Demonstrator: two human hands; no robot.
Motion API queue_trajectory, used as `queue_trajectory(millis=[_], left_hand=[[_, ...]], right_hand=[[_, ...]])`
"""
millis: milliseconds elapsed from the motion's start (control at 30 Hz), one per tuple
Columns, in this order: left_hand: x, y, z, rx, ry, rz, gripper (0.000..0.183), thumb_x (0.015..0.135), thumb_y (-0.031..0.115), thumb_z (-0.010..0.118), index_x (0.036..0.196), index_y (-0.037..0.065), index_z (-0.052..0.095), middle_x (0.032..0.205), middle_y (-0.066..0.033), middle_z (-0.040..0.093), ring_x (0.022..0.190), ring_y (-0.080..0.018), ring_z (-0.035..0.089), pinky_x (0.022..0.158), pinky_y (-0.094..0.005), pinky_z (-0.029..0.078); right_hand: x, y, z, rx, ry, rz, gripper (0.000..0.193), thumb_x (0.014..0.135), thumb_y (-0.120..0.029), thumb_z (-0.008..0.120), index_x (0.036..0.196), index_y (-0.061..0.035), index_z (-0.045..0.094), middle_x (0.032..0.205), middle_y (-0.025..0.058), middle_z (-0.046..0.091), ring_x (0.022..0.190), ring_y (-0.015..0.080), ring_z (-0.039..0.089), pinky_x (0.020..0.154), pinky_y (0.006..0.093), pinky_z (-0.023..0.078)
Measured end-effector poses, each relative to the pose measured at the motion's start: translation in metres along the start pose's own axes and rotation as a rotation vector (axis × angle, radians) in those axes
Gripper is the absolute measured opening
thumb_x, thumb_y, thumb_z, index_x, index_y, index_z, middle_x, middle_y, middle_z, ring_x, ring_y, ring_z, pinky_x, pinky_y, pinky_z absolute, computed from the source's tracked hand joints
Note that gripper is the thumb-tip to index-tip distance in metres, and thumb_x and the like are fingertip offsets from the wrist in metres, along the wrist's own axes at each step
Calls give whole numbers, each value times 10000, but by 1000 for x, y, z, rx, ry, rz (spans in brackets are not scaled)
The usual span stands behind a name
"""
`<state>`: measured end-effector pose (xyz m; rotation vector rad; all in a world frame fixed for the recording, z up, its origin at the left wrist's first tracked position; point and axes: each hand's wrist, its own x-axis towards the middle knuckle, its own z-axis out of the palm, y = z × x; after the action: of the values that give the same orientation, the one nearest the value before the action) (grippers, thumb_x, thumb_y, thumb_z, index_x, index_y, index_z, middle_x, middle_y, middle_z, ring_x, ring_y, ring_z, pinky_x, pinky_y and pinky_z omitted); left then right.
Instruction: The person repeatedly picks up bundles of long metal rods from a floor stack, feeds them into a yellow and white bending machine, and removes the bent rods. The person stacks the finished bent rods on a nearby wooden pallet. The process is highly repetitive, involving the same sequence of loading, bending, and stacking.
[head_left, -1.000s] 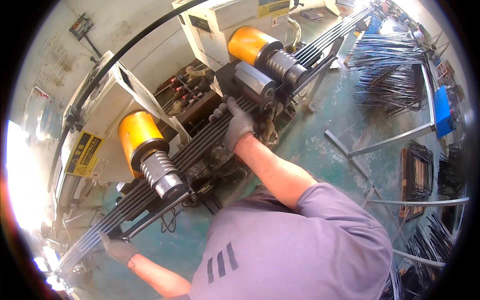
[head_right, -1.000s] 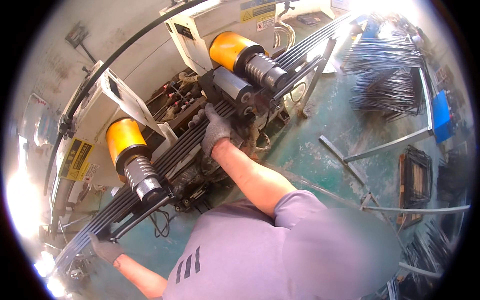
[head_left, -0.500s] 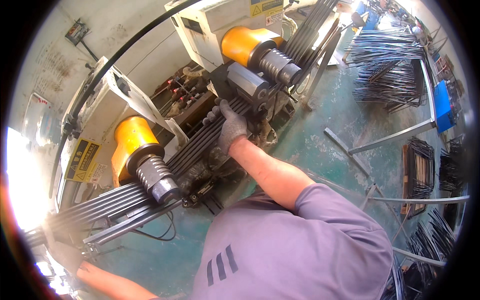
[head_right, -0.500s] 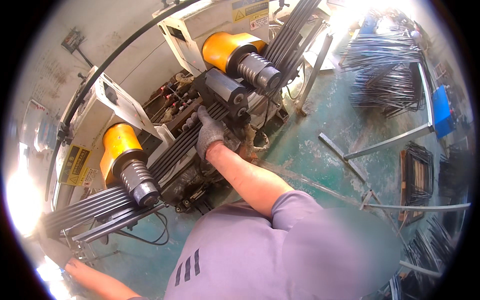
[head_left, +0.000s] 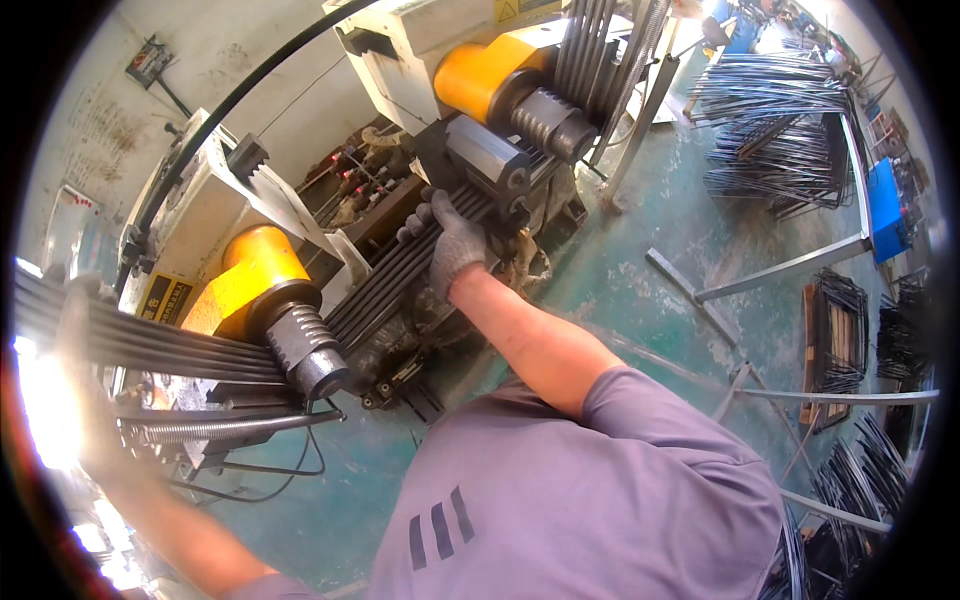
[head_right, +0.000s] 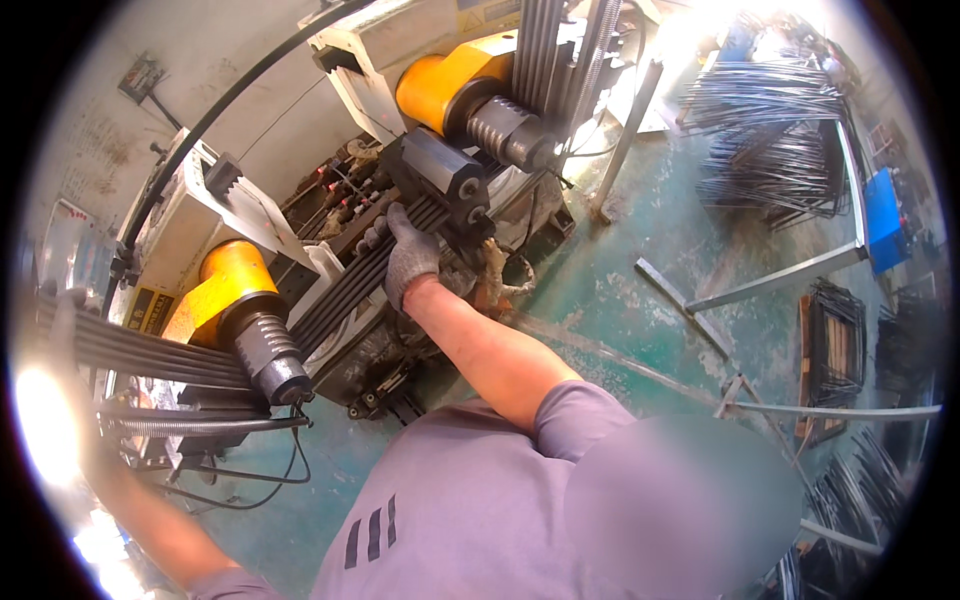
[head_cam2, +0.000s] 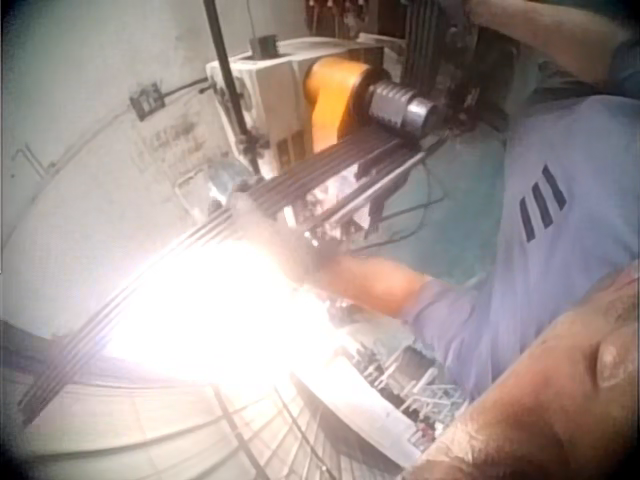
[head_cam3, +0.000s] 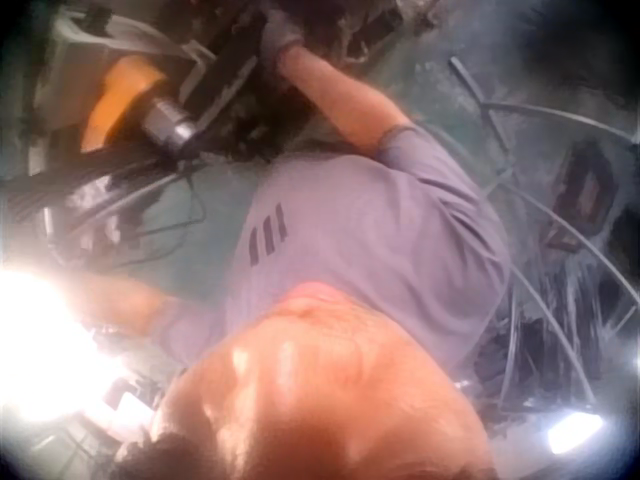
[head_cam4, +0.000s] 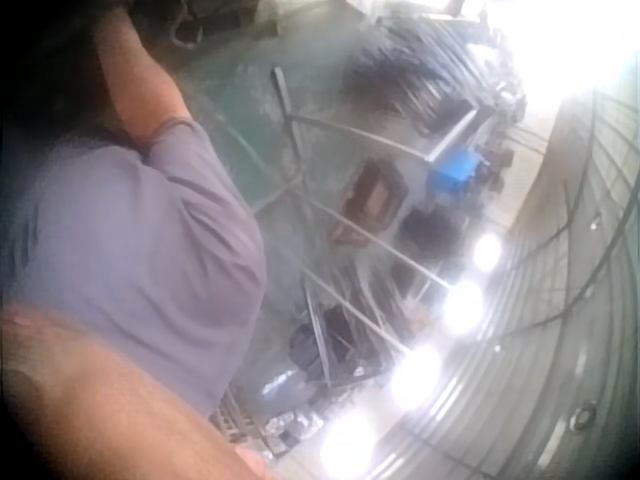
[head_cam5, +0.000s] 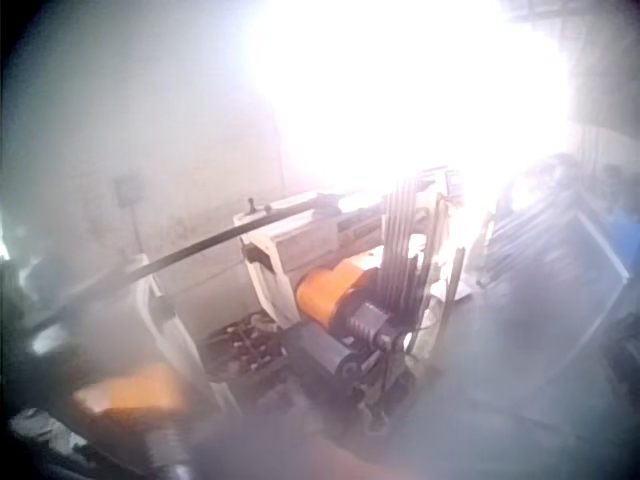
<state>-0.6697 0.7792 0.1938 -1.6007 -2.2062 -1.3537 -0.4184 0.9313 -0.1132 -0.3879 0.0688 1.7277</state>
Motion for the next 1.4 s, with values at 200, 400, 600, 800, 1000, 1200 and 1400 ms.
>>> queue_trajectory(millis=[200,400,600,800,1000,1200,1400], left_hand=[[9,8,8,162,26,177,401,980,321,558,1278,61,625,1187,-122,649,1129,-222,599,976,-371,477],[9,12,7,264,21,282,400,987,321,535,1263,51,639,1184,-123,662,1130,-226,612,997,-362,462],[10,18,5,351,4,356,404,995,321,511,1248,40,654,1182,-123,675,1131,-229,626,1017,-353,447],[17,25,0,436,-41,431,413,1002,322,488,1233,30,668,1179,-123,689,1132,-232,639,1037,-344,432],[25,42,12,215,77,277,351,996,272,523,1208,43,683,1072,-121,719,1068,-204,673,957,-340,497],[31,29,9,-134,21,164,289,961,128,582,1230,30,627,985,-83,699,918,-151,677,843,-256,521],[35,27,16,-144,21,192,319,963,131,579,1262,22,597,979,-79,687,893,-165,668,824,-274,521]], right_hand=[[-7,-3,4,-45,18,-5,210,1021,-252,547,1061,-47,555,720,6,479,635,167,483,632,348,469],[-3,-3,1,-4,-24,-14,211,1016,-254,557,1058,-47,554,723,5,473,639,167,482,639,353,472],[2,-1,-2,16,-4,18,200,1012,-250,564,1065,-58,555,725,1,475,631,161,467,646,342,457],[2,1,-2,13,-17,4,198,1007,-251,573,1071,-65,552,721,0,476,635,161,466,643,339,448],[4,0,-5,4,-50,-3,199,1009,-254,570,1077,-68,549,722,3,473,636,170,463,653,350,452],[-3,2,1,-4,-48,19,197,1022,-247,544,1088,-62,539,730,9,468,638,175,455,659,356,454],[-2,-3,2,6,-28,5,178,1028,-234,529,1081,-64,536,729,13,466,641,177,458,665,360,455]])
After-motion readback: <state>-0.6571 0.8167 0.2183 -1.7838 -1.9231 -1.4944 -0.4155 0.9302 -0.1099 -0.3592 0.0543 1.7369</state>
